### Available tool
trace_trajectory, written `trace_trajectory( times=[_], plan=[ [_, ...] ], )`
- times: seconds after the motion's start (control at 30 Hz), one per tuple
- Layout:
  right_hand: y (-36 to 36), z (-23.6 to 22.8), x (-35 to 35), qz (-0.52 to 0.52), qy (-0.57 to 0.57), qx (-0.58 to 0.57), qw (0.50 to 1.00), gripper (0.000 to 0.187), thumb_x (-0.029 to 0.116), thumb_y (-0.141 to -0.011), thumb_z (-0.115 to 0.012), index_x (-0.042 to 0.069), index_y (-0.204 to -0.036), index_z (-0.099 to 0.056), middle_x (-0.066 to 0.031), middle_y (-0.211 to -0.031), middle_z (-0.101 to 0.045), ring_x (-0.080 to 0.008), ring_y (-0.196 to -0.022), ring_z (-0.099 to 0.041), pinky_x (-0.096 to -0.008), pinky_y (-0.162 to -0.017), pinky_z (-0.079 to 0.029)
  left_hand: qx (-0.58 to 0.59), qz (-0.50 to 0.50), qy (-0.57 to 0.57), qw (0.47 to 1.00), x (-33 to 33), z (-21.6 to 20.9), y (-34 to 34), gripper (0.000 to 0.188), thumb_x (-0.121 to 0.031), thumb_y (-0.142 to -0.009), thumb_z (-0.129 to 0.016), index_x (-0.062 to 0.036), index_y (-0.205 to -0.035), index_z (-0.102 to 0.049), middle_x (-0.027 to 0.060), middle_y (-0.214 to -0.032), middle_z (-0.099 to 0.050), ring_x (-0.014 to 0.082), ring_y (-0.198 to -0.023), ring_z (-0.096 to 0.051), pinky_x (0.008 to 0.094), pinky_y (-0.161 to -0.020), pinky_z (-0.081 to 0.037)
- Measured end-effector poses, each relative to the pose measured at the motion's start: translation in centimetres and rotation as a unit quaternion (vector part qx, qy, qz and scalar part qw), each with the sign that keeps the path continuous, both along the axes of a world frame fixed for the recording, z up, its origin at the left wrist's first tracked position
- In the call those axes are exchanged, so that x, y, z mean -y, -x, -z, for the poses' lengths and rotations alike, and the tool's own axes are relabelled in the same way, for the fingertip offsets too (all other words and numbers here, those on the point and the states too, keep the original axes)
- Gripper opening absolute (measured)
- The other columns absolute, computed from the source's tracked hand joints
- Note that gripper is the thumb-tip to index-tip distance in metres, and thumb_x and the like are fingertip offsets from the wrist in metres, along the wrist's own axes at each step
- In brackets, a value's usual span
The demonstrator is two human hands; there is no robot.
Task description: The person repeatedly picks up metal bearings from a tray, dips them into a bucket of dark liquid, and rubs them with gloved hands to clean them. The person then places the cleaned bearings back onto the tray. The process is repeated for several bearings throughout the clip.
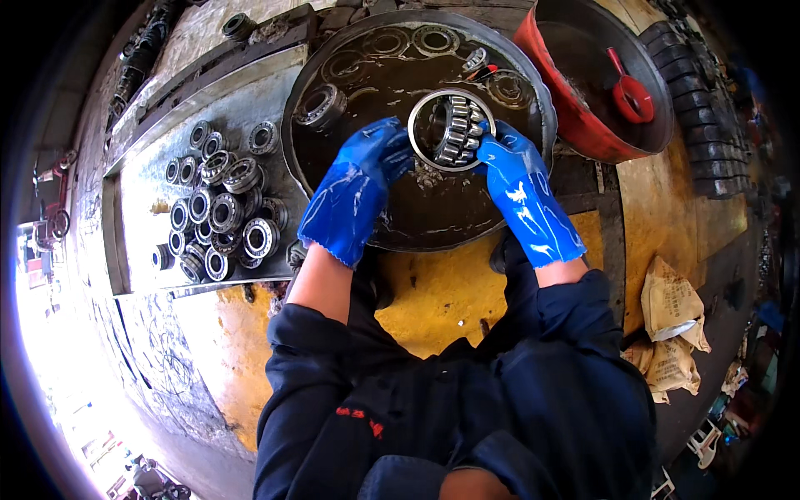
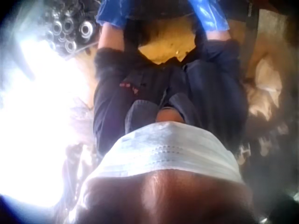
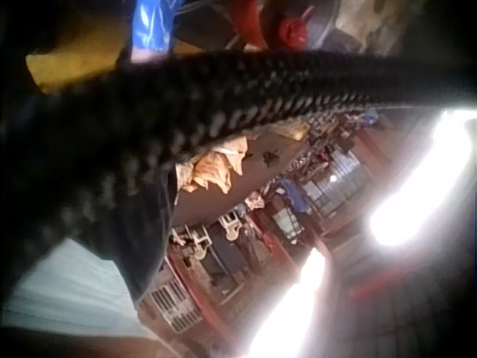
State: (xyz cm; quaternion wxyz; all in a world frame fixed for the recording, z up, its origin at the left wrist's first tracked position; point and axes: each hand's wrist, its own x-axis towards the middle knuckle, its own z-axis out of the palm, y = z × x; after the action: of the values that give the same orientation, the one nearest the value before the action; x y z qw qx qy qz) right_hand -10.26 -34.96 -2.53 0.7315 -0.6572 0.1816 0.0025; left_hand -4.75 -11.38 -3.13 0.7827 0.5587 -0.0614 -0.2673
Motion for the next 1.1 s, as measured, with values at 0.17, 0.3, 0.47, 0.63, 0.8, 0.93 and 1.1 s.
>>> trace_trajectory(
  times=[0.17,0.3,0.47,0.63,0.8,0.93,1.1],
  plan=[
    [-0.1,1.3,0.1,0.043,-0.16,0.0,0.986,0.037,0.003,-0.096,-0.056,0.002,-0.131,-0.063,-0.0093,-0.115,-0.07,-0.02,-0.099,-0.071,-0.0377,-0.089,-0.061,0.015,0.019,-0.003,1.0,1.6,-1.6,1.7,0.036,0.0,-0.103,-0.047,-0.0013,-0.138,-0.056,0.0136,-0.13,-0.066,0.0227,-0.118,-0.066,0.0337,-0.105,-0.053],
    [-0.3,2.4,0.3,0.047,-0.204,-0.013,0.978,0.033,0.005,-0.097,-0.057,0.005,-0.129,-0.065,-0.0113,-0.116,-0.071,-0.0226,-0.101,-0.072,-0.0415,-0.088,-0.062,0.016,0.015,0.02,1.0,1.7,-2.6,2.1,0.037,0.003,-0.103,-0.046,-0.001,-0.139,-0.056,0.014,-0.131,-0.065,0.0228,-0.119,-0.066,0.0339,-0.106,-0.053],
    [0.0,2.9,0.3,0.029,-0.221,-0.016,0.975,0.034,0.007,-0.097,-0.059,0.004,-0.13,-0.064,-0.0116,-0.115,-0.07,-0.0226,-0.1,-0.071,-0.0397,-0.089,-0.062,0.031,0.02,0.034,0.999,0.7,-2.1,2.0,0.045,0.006,-0.1,-0.051,0.0004,-0.144,-0.05,0.0169,-0.139,-0.06,0.0248,-0.125,-0.063,0.0368,-0.107,-0.052],
    [-0.5,4.1,0.1,0.028,-0.225,-0.028,0.973,0.033,0.011,-0.096,-0.059,0.004,-0.128,-0.064,-0.0124,-0.115,-0.071,-0.0238,-0.099,-0.072,-0.0407,-0.084,-0.063,0.133,0.027,-0.022,0.991,0.3,-1.9,1.8,0.044,0.0,-0.101,-0.053,0.0,-0.145,-0.05,0.0155,-0.138,-0.061,0.0226,-0.124,-0.063,0.0344,-0.104,-0.054],
    [-0.8,3.7,-0.5,0.036,-0.217,-0.056,0.974,0.033,0.011,-0.096,-0.059,0.005,-0.127,-0.065,-0.0124,-0.114,-0.071,-0.0245,-0.098,-0.072,-0.0415,-0.082,-0.064,0.155,0.016,-0.048,0.987,0.1,-0.9,1.6,0.045,0.001,-0.099,-0.057,-0.0008,-0.144,-0.051,0.0149,-0.136,-0.062,0.0224,-0.121,-0.064,0.0333,-0.102,-0.055],
    [-0.9,2.9,-0.9,0.064,-0.203,-0.105,0.971,0.032,0.012,-0.096,-0.058,0.005,-0.127,-0.065,-0.0124,-0.114,-0.071,-0.0251,-0.098,-0.072,-0.0421,-0.08,-0.064,0.211,0.011,-0.108,0.972,0.1,-1.9,1.6,0.047,0.003,-0.096,-0.06,-0.0012,-0.143,-0.053,0.0154,-0.134,-0.063,0.0234,-0.12,-0.065,0.0334,-0.102,-0.055],
    [-0.9,2.3,-1.3,0.114,-0.203,-0.2,0.952,0.031,0.013,-0.096,-0.058,0.006,-0.126,-0.065,-0.0123,-0.114,-0.072,-0.0259,-0.097,-0.072,-0.0428,-0.078,-0.064,0.262,0.005,-0.169,0.95,0.1,-2.9,1.4,0.049,0.005,-0.093,-0.064,-0.0016,-0.141,-0.055,0.016,-0.133,-0.064,0.0247,-0.117,-0.067,0.0335,-0.101,-0.056]
  ],
)
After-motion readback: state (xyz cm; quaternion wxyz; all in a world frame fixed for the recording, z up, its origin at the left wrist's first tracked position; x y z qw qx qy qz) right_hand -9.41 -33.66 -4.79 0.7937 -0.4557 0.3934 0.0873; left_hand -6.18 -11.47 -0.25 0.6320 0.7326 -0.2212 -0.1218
